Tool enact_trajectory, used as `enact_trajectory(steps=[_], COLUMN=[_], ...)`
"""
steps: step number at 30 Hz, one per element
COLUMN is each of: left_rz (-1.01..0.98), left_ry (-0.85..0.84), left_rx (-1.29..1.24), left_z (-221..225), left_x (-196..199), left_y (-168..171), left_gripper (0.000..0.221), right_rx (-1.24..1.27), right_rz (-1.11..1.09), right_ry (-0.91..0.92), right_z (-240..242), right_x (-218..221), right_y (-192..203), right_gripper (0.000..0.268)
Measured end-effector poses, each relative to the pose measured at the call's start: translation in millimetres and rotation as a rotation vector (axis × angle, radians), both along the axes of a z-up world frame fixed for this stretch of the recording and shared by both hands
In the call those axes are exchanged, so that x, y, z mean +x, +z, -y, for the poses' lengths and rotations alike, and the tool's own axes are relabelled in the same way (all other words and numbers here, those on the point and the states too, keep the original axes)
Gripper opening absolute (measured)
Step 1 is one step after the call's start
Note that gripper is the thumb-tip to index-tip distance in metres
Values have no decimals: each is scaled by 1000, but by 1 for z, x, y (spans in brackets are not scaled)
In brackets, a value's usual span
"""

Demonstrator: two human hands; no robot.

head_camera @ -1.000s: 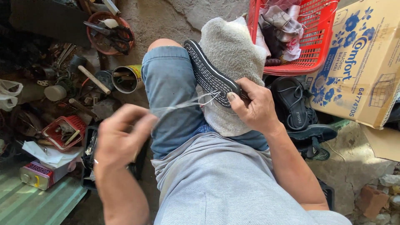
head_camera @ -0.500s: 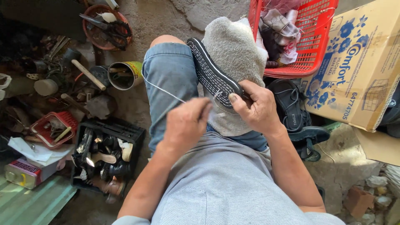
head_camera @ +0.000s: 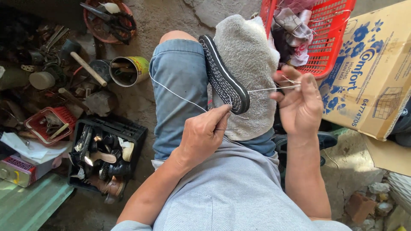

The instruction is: Hand-sewing a replacement sole onto a shoe upper in a repair shop.

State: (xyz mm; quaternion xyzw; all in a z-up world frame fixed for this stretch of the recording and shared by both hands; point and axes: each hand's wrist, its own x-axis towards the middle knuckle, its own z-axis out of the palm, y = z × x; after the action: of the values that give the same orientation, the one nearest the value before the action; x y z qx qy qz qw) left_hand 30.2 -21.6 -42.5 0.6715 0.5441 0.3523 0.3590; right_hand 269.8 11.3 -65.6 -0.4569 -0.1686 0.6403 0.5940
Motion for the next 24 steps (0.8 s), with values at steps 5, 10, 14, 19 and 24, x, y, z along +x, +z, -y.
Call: enact_trajectory(steps=[5,10,14,19,24], left_rz=[59,139,117,56,-14], left_ry=[-28,-40,-85,-80,-36], left_rx=[23,6,4,22,61], left_z=[-11,-14,-10,-18,-21], left_x=[1,0,-1,-2,1], left_y=[15,20,9,9,-6], left_gripper=[19,20,21,18,17], right_rx=[72,227,275,235,203], right_rz=[-9,549,906,830,837], right_ry=[142,398,556,445,306], right_z=[11,14,15,26,27], right_x=[-6,-20,-21,-19,-24], right_y=[28,43,27,-3,-6], right_gripper=[32,65,59,25,20])
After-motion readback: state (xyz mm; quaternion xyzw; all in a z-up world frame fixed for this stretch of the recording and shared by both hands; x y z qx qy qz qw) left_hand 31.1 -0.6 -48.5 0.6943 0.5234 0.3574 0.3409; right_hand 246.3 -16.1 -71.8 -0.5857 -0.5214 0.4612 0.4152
